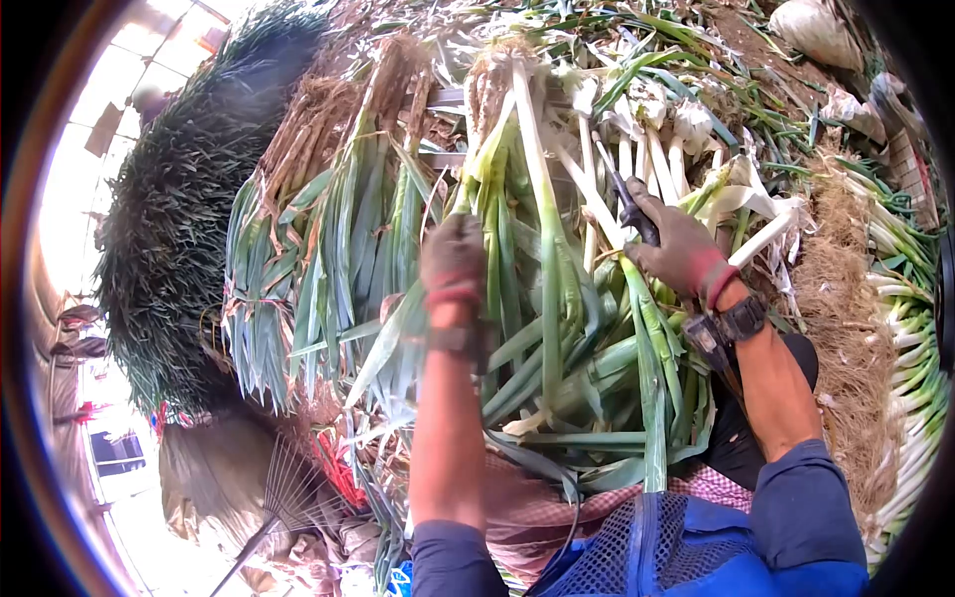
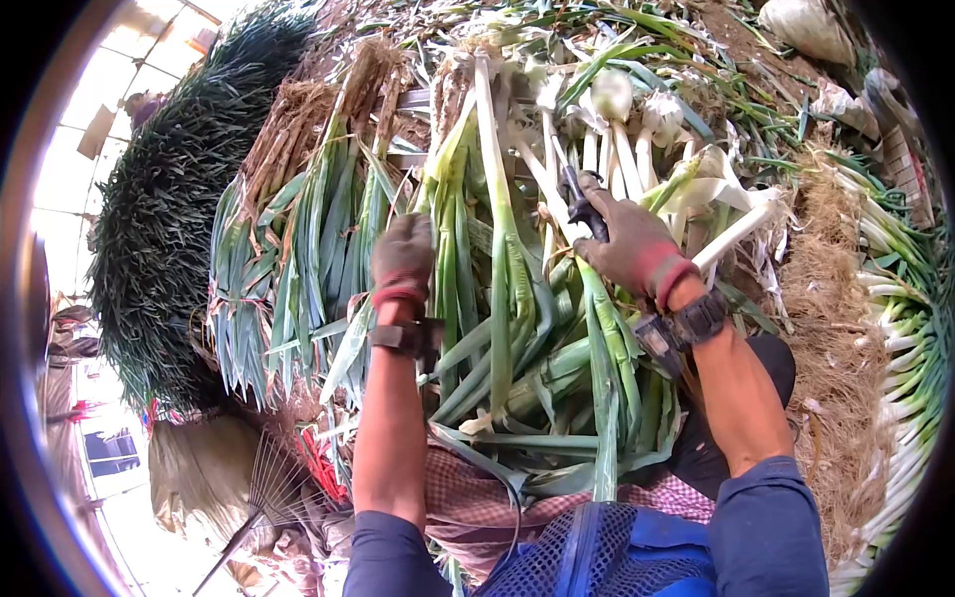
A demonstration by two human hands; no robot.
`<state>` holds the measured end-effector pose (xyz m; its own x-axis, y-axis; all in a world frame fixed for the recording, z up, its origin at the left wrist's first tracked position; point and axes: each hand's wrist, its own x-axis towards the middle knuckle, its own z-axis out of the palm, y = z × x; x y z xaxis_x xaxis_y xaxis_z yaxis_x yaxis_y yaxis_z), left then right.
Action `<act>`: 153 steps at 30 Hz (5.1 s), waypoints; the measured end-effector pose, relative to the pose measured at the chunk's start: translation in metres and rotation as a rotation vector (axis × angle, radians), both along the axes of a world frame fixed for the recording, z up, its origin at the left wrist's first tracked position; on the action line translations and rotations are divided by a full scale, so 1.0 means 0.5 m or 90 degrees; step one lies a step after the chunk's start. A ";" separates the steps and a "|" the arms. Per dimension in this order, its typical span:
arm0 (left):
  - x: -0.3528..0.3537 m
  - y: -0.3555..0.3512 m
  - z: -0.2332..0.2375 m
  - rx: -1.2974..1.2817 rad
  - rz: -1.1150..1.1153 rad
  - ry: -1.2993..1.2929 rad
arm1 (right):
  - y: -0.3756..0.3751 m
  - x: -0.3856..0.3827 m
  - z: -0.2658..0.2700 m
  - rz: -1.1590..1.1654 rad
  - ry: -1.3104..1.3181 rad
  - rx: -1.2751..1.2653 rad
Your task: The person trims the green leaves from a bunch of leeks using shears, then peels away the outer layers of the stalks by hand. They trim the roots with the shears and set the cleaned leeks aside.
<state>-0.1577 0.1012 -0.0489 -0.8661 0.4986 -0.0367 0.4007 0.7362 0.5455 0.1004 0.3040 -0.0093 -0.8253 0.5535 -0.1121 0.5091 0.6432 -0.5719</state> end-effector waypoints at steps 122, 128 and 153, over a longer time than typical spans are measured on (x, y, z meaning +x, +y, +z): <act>0.179 0.089 -0.009 0.278 -0.111 -0.365 | 0.136 -0.113 0.103 0.074 -0.100 -0.114; 0.054 0.088 -0.044 -0.021 -0.051 -0.014 | -0.024 -0.066 0.111 0.205 -0.173 -0.189; 0.044 0.053 -0.070 0.115 -0.025 -0.316 | 0.107 -0.291 -0.007 0.120 -0.173 -0.015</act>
